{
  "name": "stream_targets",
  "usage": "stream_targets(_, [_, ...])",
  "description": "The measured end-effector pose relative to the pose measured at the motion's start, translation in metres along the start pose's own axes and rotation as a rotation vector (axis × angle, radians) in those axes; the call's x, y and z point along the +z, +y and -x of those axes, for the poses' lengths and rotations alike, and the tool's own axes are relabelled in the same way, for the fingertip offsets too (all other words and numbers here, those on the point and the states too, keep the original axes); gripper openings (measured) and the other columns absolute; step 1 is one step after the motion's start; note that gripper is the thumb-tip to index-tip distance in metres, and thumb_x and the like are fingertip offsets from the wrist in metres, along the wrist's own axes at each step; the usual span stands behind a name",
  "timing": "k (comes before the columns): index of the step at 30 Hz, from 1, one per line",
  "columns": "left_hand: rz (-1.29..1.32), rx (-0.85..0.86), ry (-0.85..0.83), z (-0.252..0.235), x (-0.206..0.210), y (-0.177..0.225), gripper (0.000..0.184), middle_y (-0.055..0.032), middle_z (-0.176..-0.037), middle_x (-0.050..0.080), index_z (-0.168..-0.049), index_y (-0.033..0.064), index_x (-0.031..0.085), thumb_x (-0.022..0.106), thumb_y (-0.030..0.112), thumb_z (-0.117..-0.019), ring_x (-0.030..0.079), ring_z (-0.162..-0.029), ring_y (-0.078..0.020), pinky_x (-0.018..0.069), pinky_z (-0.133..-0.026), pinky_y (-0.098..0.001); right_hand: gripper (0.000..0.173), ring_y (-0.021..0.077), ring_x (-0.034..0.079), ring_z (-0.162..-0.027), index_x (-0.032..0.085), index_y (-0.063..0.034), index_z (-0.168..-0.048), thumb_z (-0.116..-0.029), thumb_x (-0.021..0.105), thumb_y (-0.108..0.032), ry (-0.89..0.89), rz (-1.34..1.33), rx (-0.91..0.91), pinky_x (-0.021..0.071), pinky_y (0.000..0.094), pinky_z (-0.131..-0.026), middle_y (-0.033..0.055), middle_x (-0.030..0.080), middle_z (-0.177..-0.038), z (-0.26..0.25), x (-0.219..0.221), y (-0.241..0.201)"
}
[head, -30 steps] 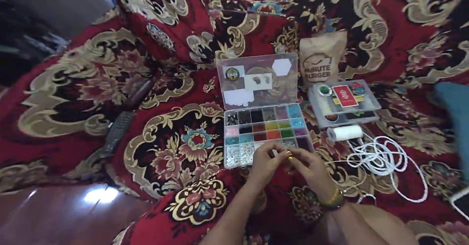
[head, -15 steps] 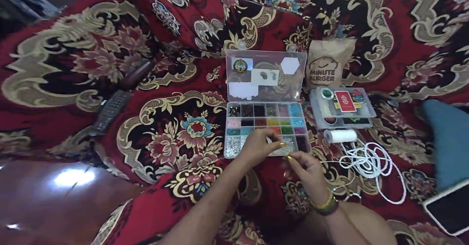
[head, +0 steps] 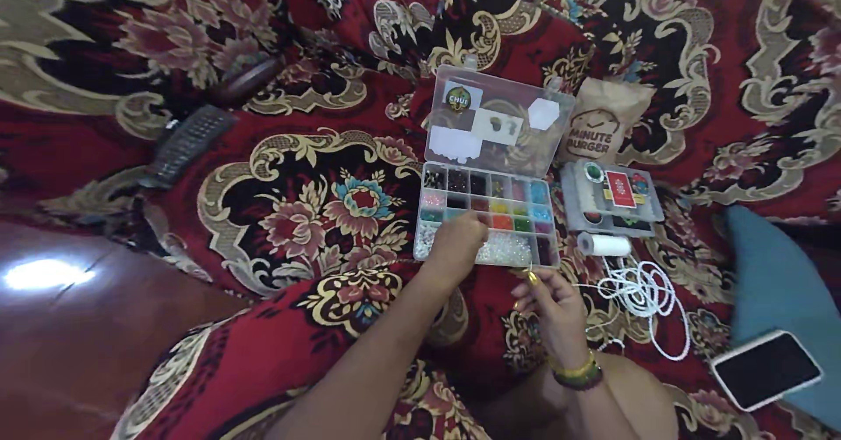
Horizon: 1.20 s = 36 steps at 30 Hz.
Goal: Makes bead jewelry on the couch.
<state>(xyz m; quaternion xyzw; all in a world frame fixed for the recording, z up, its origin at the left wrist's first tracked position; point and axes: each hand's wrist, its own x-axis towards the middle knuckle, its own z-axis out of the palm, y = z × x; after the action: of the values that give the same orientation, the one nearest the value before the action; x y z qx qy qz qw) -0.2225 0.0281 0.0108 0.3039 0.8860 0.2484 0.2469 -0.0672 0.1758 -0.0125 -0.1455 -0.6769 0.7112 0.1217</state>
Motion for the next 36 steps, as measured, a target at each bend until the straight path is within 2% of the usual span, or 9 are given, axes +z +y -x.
stream_targets(7, [-0.014, -0.044, 0.232, 0.016, -0.023, -0.014, 0.017, -0.0217, -0.117, 0.067, -0.11, 0.002, 0.075, 0.063, 0.007, -0.0988, 0.065, -0.11, -0.0394, 0.0525, -0.094, -0.0553, 0.019, 0.0117, 0.074, -0.067, 0.067, -0.0012, -0.107, -0.1023, 0.048, -0.004, 0.046, 0.033, -0.017, 0.0612, 0.0243, -0.058, 0.0046, 0.078, -0.085, 0.02, -0.004, -0.013])
stream_targets(10, [-0.071, -0.168, 0.146, 0.022, -0.033, -0.015, 0.016, -0.0211, -0.12, 0.066, -0.11, 0.0023, 0.074, 0.064, 0.008, -0.0986, 0.063, -0.114, -0.0387, 0.0515, -0.096, -0.054, 0.018, 0.0084, 0.074, -0.078, 0.071, -0.0032, -0.104, -0.0999, 0.054, -0.005, 0.06, 0.088, -0.065, 0.0577, 0.0199, -0.056, 0.0049, 0.079, -0.098, 0.023, -0.007, -0.016])
stream_targets(12, [-0.092, -0.199, 0.078, 0.021, -0.03, -0.013, 0.018, -0.0218, -0.122, 0.065, -0.112, 0.0028, 0.074, 0.063, 0.01, -0.0994, 0.062, -0.117, -0.0389, 0.0502, -0.097, -0.054, 0.017, 0.0035, 0.072, -0.078, 0.074, -0.0042, -0.103, -0.0979, 0.058, -0.005, 0.063, 0.128, -0.101, 0.0553, 0.016, -0.056, 0.0025, 0.078, -0.101, 0.024, -0.009, -0.015])
stream_targets(16, [-0.142, -0.161, 0.031, 0.015, -0.017, -0.01, 0.021, -0.0229, -0.124, 0.065, -0.116, 0.0029, 0.073, 0.063, 0.009, -0.0988, 0.06, -0.12, -0.0403, 0.0481, -0.1, -0.0549, 0.016, 0.0011, 0.068, -0.068, 0.075, -0.0037, -0.102, -0.096, 0.061, -0.004, 0.062, 0.129, -0.094, 0.0533, 0.0149, -0.054, 0.0012, 0.077, -0.095, 0.026, -0.007, -0.02])
stream_targets(21, [-0.186, -0.13, -0.013, 0.015, -0.01, -0.004, 0.019, -0.0239, -0.126, 0.063, -0.112, -0.0029, 0.071, 0.06, 0.002, -0.0972, 0.058, -0.123, -0.0414, 0.0429, -0.102, -0.0583, 0.014, 0.0093, 0.073, -0.075, 0.074, -0.0038, -0.101, -0.0962, 0.061, -0.004, 0.052, 0.066, -0.061, 0.0618, 0.0228, -0.064, 0.0036, 0.077, -0.091, 0.028, -0.005, -0.026])
stream_targets(26, [-0.235, -0.159, -0.052, 0.014, -0.011, 0.003, 0.02, -0.0237, -0.129, 0.062, -0.113, -0.0048, 0.068, 0.059, 0.0, -0.0964, 0.058, -0.122, -0.0404, 0.0422, -0.102, -0.0567, 0.016, 0.0087, 0.071, -0.067, 0.072, -0.0008, -0.102, -0.0974, 0.057, -0.003, 0.073, 0.07, -0.039, 0.0612, 0.0225, -0.061, 0.0031, 0.075, -0.083, 0.027, -0.003, -0.025])
stream_targets(31, [-0.272, -0.189, -0.101, 0.016, -0.011, 0.01, 0.025, -0.0248, -0.131, 0.059, -0.117, -0.0058, 0.065, 0.051, -0.007, -0.0964, 0.059, -0.119, -0.0415, 0.0433, -0.1, -0.0568, 0.016, 0.0057, 0.068, -0.062, 0.072, -0.0013, -0.101, -0.0976, 0.056, -0.003, 0.095, 0.086, -0.024, 0.0589, 0.0203, -0.058, 0.0004, 0.073, -0.079, 0.027, -0.001, -0.026])
stream_targets(34, [-0.235, -0.227, -0.103, 0.016, -0.012, 0.009, 0.029, -0.0252, -0.131, 0.059, -0.123, -0.0038, 0.064, 0.05, -0.005, -0.0981, 0.06, -0.118, -0.0427, 0.0479, -0.094, -0.0575, 0.016, 0.0049, 0.067, -0.06, 0.072, -0.0009, -0.101, -0.0972, 0.056, -0.003, 0.102, 0.086, -0.02, 0.0581, 0.02, -0.055, 0.0002, 0.073, -0.078, 0.027, 0.0, -0.026])
stream_targets(36, [-0.056, -0.198, -0.032, 0.019, -0.017, 0.004, 0.027, -0.0244, -0.128, 0.063, -0.124, -0.0014, 0.066, 0.052, 0.006, -0.1019, 0.062, -0.117, -0.0432, 0.05, -0.095, -0.0602, 0.015, 0.0043, 0.066, -0.06, 0.071, -0.0013, -0.1, -0.0975, 0.056, -0.002, 0.103, 0.094, -0.015, 0.0575, 0.0196, -0.055, -0.0009, 0.072, -0.077, 0.027, 0.001, -0.028])
